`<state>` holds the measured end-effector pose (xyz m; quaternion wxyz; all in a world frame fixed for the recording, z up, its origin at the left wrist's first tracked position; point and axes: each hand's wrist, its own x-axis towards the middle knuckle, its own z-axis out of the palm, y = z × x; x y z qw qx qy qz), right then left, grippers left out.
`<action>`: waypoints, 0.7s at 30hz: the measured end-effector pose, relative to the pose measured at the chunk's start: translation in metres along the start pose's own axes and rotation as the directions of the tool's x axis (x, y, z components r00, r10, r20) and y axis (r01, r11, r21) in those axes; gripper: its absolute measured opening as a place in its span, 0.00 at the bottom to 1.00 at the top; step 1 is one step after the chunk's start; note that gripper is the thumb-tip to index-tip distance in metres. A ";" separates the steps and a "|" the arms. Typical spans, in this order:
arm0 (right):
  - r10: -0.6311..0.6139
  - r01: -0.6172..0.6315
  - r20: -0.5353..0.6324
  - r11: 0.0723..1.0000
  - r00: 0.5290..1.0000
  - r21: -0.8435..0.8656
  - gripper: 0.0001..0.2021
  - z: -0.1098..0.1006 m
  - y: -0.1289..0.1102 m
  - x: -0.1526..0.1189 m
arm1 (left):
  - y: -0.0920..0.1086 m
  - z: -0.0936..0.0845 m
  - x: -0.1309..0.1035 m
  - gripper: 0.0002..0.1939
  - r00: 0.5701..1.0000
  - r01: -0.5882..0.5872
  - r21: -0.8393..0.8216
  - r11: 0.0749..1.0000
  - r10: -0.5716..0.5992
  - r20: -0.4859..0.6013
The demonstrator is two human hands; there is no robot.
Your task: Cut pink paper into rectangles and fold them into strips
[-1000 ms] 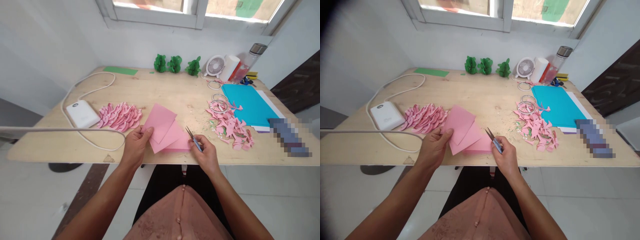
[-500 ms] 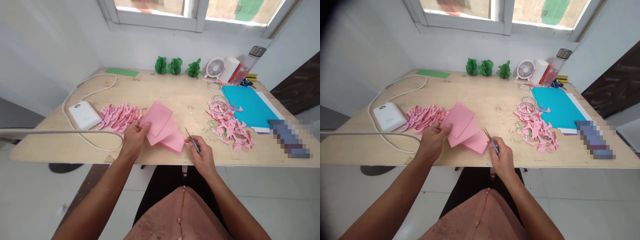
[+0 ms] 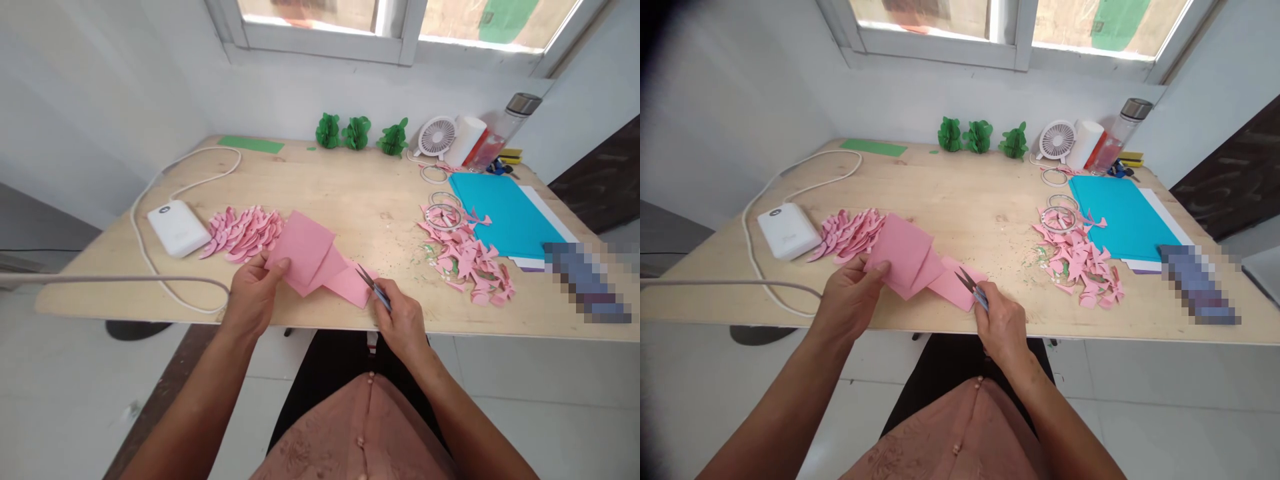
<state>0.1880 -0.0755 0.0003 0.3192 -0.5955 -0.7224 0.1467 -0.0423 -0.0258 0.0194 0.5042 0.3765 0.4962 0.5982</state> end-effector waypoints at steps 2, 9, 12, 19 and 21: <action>0.011 -0.011 -0.003 1.000 1.000 0.023 0.10 0.000 0.000 0.000 | 0.001 -0.006 -0.004 0.13 0.998 0.013 0.046 0.999 -0.015 0.056; 0.036 -0.035 -0.014 0.998 0.999 0.048 0.10 0.002 0.000 0.000 | 0.003 -0.025 -0.020 0.05 0.927 -0.290 0.323 0.901 0.182 0.327; 0.037 -0.036 -0.012 0.998 0.999 0.059 0.10 0.002 0.001 0.000 | 0.003 -0.031 -0.028 0.02 0.843 -0.470 0.381 0.796 0.276 0.462; 0.009 -0.008 -0.003 0.995 1.000 0.101 0.08 -0.002 0.000 0.002 | 0.007 -0.036 -0.026 0.12 0.780 -0.580 0.488 0.653 0.271 0.564; -0.013 0.014 -0.006 0.997 1.000 0.080 0.08 -0.003 0.000 0.002 | 0.010 -0.037 -0.020 0.11 0.738 -0.599 0.435 0.672 0.254 0.625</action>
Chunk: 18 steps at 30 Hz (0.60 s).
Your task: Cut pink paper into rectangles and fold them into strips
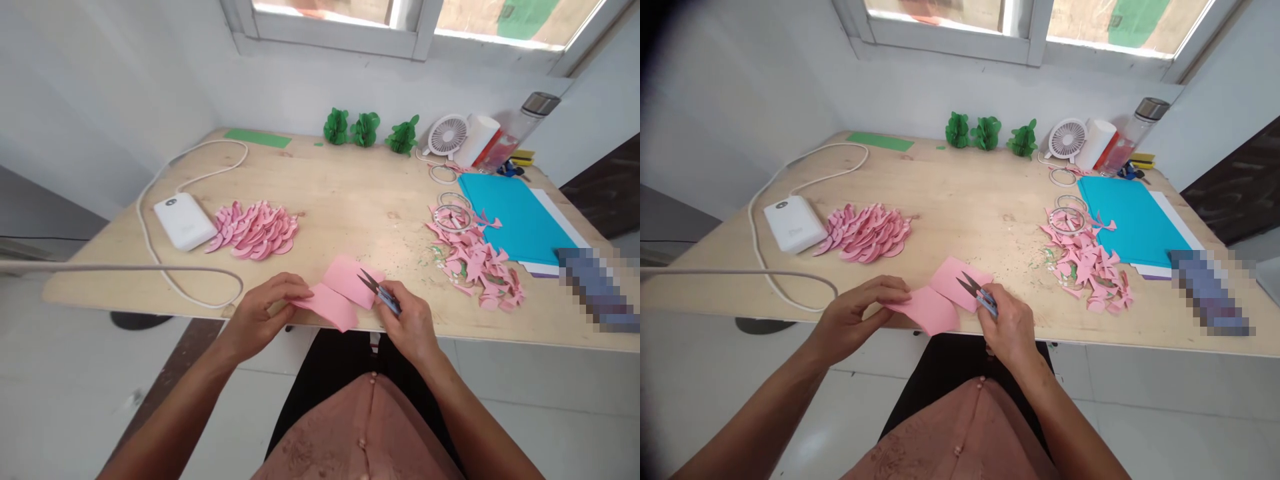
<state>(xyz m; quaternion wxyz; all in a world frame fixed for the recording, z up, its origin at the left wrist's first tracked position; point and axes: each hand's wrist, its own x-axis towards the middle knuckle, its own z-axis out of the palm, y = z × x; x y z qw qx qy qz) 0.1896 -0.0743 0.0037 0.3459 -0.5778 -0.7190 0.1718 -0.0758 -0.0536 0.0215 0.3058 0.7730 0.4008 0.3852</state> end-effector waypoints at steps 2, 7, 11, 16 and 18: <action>-0.033 0.033 0.002 0.999 0.999 -0.040 0.08 -0.002 0.000 -0.001 | -0.001 -0.004 0.004 0.10 0.998 -0.002 -0.053 0.999 0.006 0.067; -0.171 0.172 0.024 0.968 0.985 -0.182 0.09 -0.005 0.001 -0.004 | 0.002 -0.012 0.010 0.06 0.977 0.087 -0.152 0.984 -0.055 0.204; -0.221 0.237 0.091 0.942 0.971 -0.236 0.10 -0.008 0.000 -0.004 | 0.003 -0.016 0.014 0.05 0.955 0.172 -0.227 0.959 -0.105 0.279; -0.234 0.269 0.152 0.923 0.960 -0.276 0.10 -0.008 -0.001 -0.003 | 0.000 -0.018 0.026 0.07 0.929 0.270 -0.259 0.927 -0.180 0.324; -0.241 0.280 0.168 0.921 0.956 -0.271 0.10 -0.007 -0.001 -0.004 | 0.000 -0.016 0.032 0.08 0.918 0.326 -0.281 0.903 -0.231 0.323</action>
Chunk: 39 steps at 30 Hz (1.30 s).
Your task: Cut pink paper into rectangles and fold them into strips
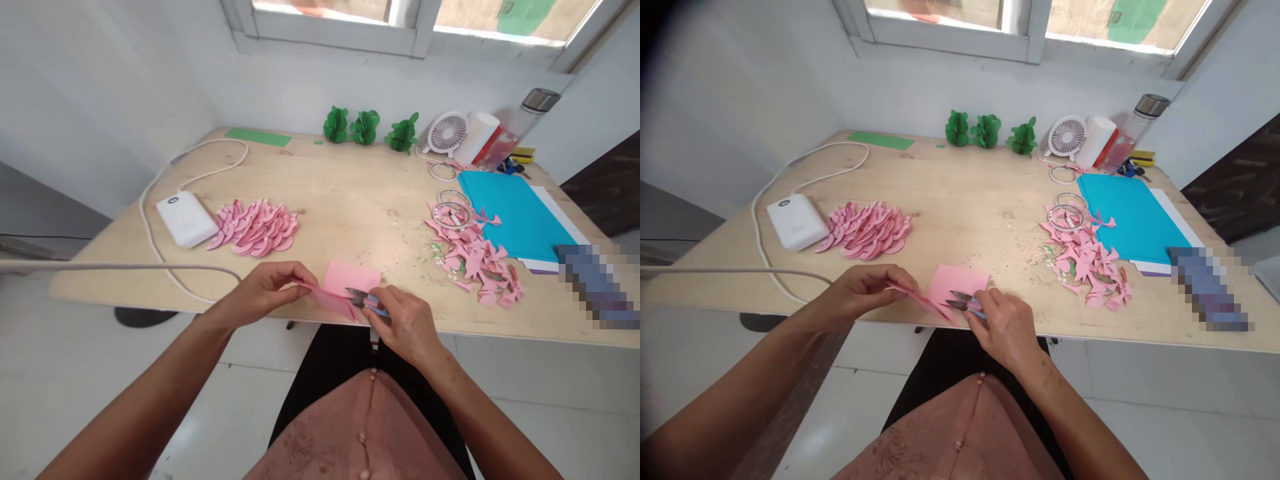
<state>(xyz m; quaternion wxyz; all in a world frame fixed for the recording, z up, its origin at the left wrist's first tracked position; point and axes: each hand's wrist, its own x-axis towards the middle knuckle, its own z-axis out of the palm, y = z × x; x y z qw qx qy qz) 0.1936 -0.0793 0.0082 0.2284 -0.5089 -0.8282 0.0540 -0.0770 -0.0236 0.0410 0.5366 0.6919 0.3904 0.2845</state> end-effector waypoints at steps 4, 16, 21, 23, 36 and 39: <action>-0.011 0.011 0.032 1.000 0.999 0.005 0.10 0.000 -0.003 0.000 | -0.001 0.004 0.014 0.11 0.992 0.105 -0.136 0.985 -0.113 -0.051; -0.011 0.007 0.078 0.999 0.997 0.050 0.10 -0.006 -0.008 0.001 | -0.013 0.013 0.030 0.18 0.950 0.246 -0.392 0.886 -0.301 -0.084; -0.029 0.031 0.092 0.999 0.995 -0.020 0.10 -0.006 -0.014 0.005 | -0.012 0.016 0.031 0.18 0.957 0.237 -0.374 0.896 -0.282 -0.069; -0.048 0.052 0.093 0.998 0.995 -0.040 0.11 -0.006 -0.014 0.005 | -0.012 0.016 0.031 0.18 0.958 0.236 -0.366 0.900 -0.279 -0.070; -0.132 0.146 0.107 0.979 0.985 -0.142 0.14 -0.004 -0.023 0.004 | -0.008 0.020 0.034 0.17 0.972 0.173 -0.180 0.968 -0.197 -0.127; -0.112 0.135 0.138 0.977 0.984 -0.165 0.14 -0.004 -0.025 0.007 | -0.004 0.020 0.036 0.13 0.980 0.138 0.028 0.990 -0.133 -0.149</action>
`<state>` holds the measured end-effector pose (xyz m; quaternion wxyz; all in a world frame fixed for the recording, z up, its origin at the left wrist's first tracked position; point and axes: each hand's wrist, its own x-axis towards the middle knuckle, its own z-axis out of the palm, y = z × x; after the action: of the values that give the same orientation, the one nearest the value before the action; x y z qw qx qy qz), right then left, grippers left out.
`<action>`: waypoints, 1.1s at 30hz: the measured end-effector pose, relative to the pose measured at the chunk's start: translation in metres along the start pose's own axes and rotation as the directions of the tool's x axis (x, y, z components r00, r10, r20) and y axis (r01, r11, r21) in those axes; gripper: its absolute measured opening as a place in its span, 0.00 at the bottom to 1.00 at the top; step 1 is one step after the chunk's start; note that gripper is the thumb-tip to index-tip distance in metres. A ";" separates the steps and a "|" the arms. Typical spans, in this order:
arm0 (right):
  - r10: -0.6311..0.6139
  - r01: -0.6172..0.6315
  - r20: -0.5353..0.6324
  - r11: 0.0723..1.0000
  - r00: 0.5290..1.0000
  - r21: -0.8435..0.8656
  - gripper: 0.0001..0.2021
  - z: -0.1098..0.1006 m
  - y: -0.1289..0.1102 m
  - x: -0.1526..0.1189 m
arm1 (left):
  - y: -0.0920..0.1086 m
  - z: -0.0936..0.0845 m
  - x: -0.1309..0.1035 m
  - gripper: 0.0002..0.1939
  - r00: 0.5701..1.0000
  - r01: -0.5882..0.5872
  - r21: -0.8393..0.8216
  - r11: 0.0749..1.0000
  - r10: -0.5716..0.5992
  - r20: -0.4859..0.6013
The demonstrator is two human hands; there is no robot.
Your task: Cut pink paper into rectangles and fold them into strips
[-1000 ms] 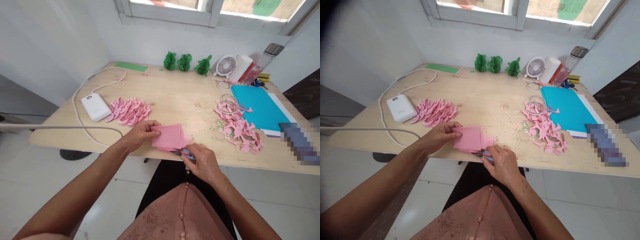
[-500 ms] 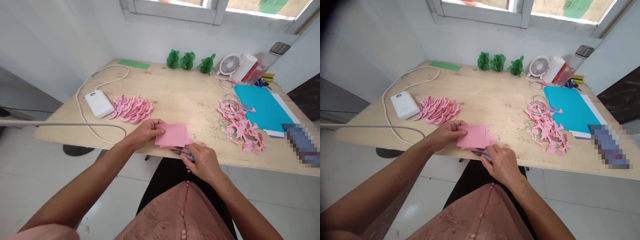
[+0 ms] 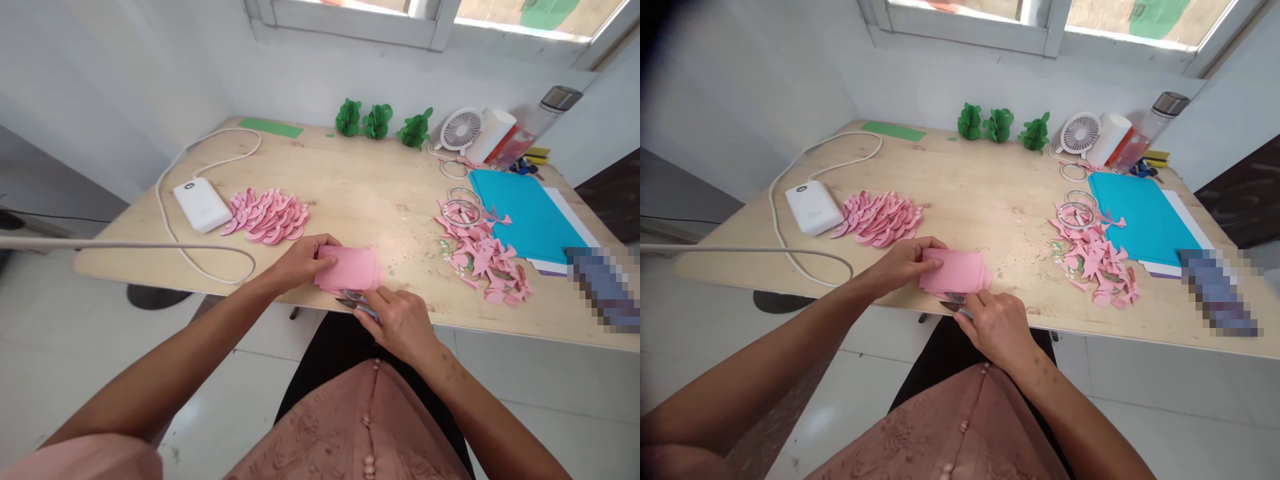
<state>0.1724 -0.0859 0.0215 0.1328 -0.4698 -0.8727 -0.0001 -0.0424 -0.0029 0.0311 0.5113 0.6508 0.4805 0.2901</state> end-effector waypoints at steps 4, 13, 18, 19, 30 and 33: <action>0.002 -0.002 0.010 1.000 1.000 -0.019 0.15 0.000 -0.003 0.003 | 0.001 0.000 0.004 0.12 0.997 -0.070 0.178 0.982 0.073 -0.008; 0.019 -0.019 -0.017 1.000 1.000 -0.002 0.14 0.000 -0.006 -0.002 | -0.004 0.000 0.005 0.14 0.999 -0.034 -0.024 0.999 0.034 -0.024; 0.027 -0.028 -0.037 0.999 0.999 -0.016 0.15 0.001 -0.004 -0.008 | -0.008 -0.002 0.003 0.17 0.999 -0.013 -0.187 0.982 0.007 -0.032; 0.029 -0.030 -0.037 0.999 0.999 -0.017 0.15 0.001 -0.004 -0.007 | -0.009 -0.002 0.003 0.17 0.999 -0.011 -0.196 0.981 0.005 -0.032; 0.040 -0.040 -0.026 0.999 0.999 -0.004 0.12 0.006 -0.018 0.006 | -0.005 0.002 0.003 0.17 0.999 0.004 -0.170 0.985 -0.012 -0.048; 0.048 -0.048 -0.023 0.999 0.999 -0.007 0.12 0.005 -0.018 0.006 | -0.005 0.003 0.003 0.16 0.998 -0.003 -0.162 0.987 -0.007 -0.058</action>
<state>0.1531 -0.0909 0.0200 0.1411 -0.4909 -0.8597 -0.0055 -0.0401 -0.0016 0.0253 0.5485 0.5978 0.4708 0.3465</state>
